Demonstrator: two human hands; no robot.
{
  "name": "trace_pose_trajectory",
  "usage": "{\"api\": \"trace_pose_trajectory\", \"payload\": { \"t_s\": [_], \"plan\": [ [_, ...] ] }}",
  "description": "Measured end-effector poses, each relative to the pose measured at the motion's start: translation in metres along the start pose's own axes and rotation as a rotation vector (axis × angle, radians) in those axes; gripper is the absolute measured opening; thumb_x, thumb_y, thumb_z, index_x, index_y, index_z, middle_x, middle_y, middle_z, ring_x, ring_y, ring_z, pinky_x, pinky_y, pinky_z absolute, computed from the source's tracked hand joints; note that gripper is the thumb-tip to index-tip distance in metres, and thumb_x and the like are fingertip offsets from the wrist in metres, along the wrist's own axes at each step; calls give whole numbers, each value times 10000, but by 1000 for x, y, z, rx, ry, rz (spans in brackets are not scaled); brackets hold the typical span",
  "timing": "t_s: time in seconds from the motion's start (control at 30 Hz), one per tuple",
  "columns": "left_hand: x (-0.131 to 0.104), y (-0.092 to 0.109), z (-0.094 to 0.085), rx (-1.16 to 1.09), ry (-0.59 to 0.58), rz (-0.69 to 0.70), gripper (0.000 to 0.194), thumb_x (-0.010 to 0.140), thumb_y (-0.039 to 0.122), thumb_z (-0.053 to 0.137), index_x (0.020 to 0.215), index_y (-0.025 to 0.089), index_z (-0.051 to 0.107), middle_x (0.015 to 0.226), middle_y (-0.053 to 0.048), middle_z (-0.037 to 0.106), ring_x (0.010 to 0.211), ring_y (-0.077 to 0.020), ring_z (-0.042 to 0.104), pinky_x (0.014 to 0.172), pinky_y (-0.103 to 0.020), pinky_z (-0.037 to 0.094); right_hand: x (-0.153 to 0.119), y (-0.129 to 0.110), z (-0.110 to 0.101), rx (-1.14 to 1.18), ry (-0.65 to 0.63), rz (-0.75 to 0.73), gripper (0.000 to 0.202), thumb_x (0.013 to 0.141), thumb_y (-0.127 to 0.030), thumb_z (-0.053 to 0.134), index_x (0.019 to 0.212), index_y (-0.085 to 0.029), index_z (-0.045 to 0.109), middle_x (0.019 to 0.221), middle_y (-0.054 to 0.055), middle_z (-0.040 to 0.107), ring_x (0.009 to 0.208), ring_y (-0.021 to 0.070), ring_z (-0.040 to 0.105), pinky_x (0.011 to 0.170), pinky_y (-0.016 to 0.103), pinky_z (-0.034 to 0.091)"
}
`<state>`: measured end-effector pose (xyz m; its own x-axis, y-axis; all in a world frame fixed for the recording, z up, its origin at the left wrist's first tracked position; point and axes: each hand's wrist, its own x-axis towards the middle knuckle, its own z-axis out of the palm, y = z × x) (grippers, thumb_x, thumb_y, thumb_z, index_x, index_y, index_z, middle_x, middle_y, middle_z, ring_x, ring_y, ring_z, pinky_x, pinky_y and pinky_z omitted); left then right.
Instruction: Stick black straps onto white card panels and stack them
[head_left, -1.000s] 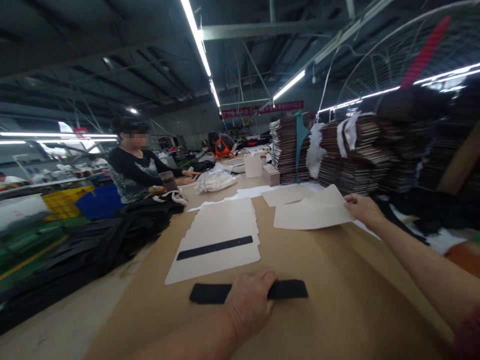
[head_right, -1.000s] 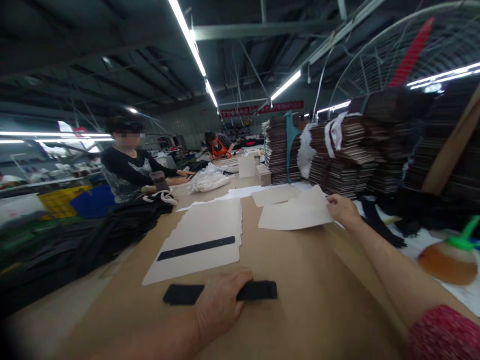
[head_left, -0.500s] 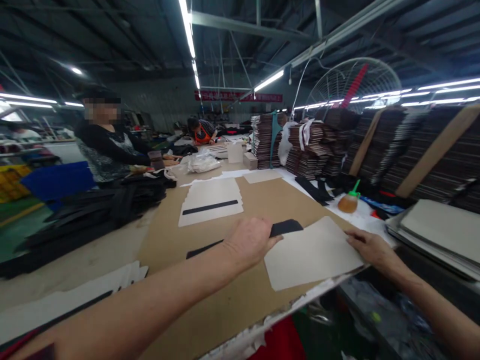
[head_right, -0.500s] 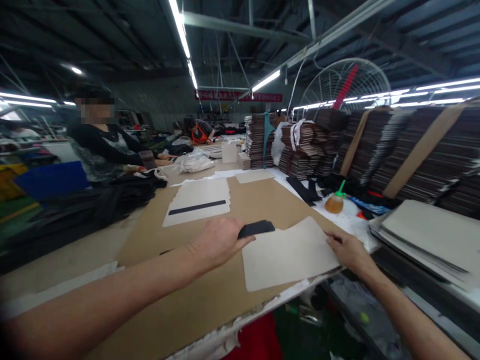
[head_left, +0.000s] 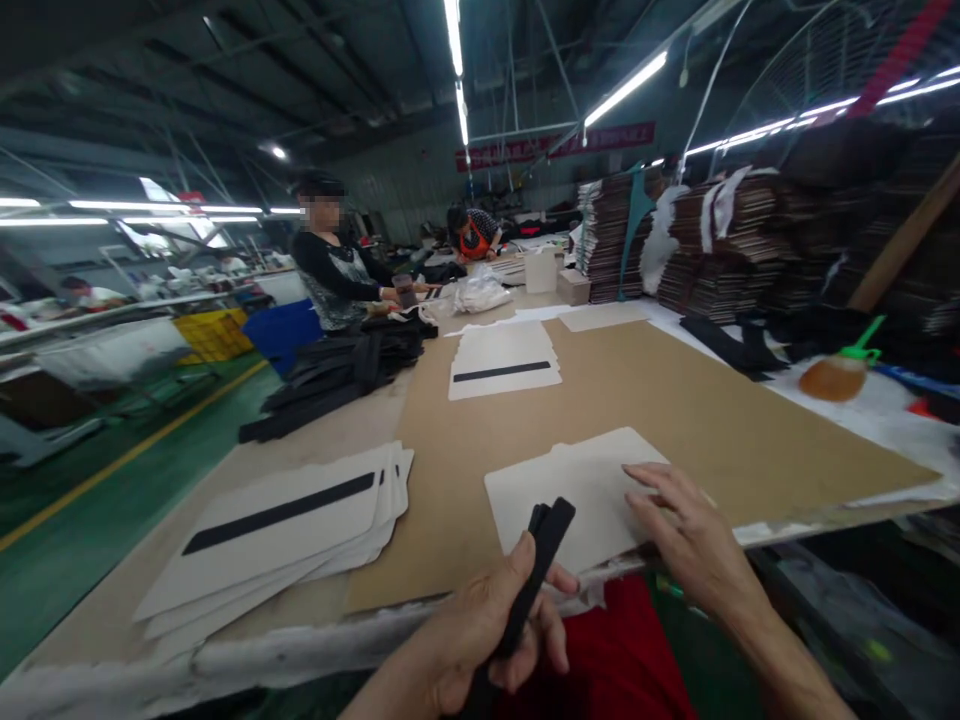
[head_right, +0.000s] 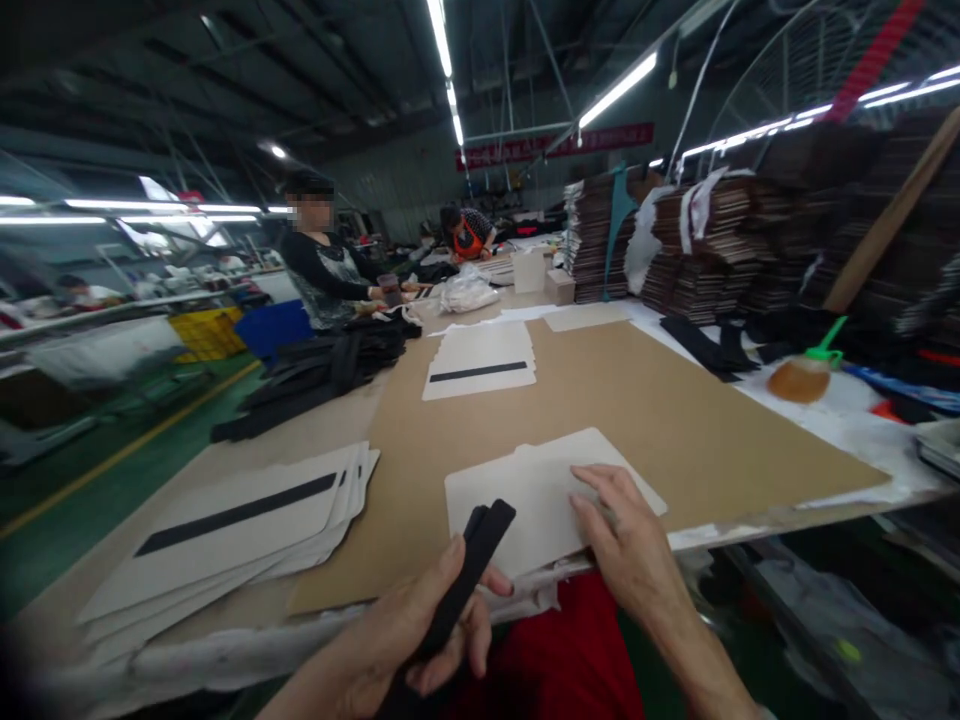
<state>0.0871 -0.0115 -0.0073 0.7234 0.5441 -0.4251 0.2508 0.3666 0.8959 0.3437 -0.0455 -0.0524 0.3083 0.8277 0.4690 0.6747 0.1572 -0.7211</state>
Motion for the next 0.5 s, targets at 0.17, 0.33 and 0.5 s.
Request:
{"api": "trace_pose_trajectory", "payload": {
  "t_s": [0.17,0.33,0.5],
  "plan": [
    [9,-21,-4,-193,-27,25,788,869,790,305,1151,103,568,611,-24,646,308,-58,341,326,-201,163,-26,-45,23,263,-174,50,341,961,-429,485,1257,-312,607,1237,58,594,1106,206,582,949,353,499],
    [9,-25,-1,-91,34,38,719,883,750,360,1125,110,579,609,-20,649,320,-63,393,333,-185,198,-30,-49,36,365,-235,66,303,945,-410,527,1201,-300,648,1202,70,589,1035,194,605,888,328,521],
    [7,-20,-1,-109,11,32,649,852,731,441,1019,123,591,543,26,572,318,-53,340,326,-184,190,-35,-47,17,432,-171,80,173,873,-398,642,785,-263,706,1002,63,587,931,200,602,751,286,527]
  ]
}}
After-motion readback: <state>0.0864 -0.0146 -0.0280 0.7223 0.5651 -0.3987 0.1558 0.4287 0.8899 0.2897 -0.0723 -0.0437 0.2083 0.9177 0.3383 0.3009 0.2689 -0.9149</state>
